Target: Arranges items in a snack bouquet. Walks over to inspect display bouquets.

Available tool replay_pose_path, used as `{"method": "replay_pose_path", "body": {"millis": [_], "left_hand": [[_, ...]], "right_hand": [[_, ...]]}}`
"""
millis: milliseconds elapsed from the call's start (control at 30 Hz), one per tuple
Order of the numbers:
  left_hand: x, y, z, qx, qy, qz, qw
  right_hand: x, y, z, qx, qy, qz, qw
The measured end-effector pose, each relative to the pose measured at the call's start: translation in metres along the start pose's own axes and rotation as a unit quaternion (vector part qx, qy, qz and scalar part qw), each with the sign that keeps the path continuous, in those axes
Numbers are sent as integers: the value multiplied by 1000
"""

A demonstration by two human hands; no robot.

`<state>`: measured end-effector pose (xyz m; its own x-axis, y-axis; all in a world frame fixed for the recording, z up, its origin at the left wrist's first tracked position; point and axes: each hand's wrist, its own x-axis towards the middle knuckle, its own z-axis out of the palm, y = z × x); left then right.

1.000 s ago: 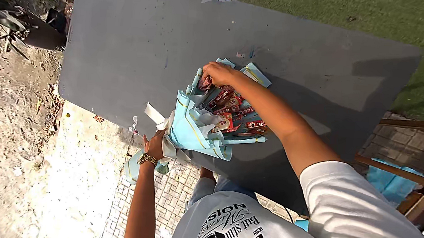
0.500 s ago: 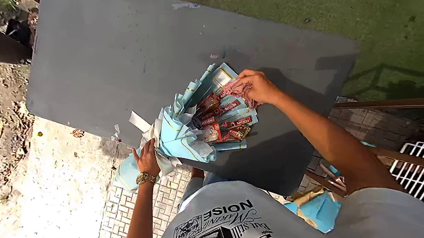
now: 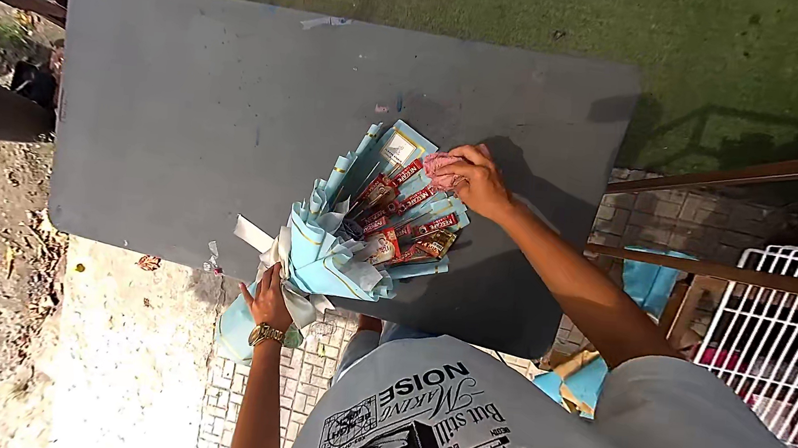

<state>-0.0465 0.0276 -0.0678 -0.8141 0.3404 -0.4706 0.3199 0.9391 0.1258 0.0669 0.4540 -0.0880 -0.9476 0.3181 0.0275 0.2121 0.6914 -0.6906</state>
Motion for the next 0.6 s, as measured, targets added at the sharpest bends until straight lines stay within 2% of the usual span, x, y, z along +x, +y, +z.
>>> {"method": "replay_pose_path", "body": {"millis": [67, 133, 333, 400, 433, 500, 567, 600], "left_hand": [[-1, 0, 1, 2, -4, -3, 1000], [0, 2, 1, 0, -6, -4, 1000], [-3, 1, 3, 6, 7, -7, 1000], [-1, 1, 2, 2, 14, 0, 1000], [0, 1, 2, 0, 14, -2, 1000], [-2, -1, 4, 5, 12, -6, 1000], [-1, -3, 4, 14, 10, -5, 1000], [0, -2, 3, 16, 8, -4, 1000]], "right_hand": [[6, -11, 29, -17, -102, -31, 994], [15, 0, 48, -61, -163, 18, 985], [32, 43, 13, -96, -13, 198, 975], [31, 29, 5, -45, 49, 191, 979], [28, 17, 7, -14, 49, 157, 986], [21, -4, 25, 16, -46, 80, 996], [20, -8, 44, -25, -159, 51, 986], [21, -1, 50, -50, -165, 55, 984]]}}
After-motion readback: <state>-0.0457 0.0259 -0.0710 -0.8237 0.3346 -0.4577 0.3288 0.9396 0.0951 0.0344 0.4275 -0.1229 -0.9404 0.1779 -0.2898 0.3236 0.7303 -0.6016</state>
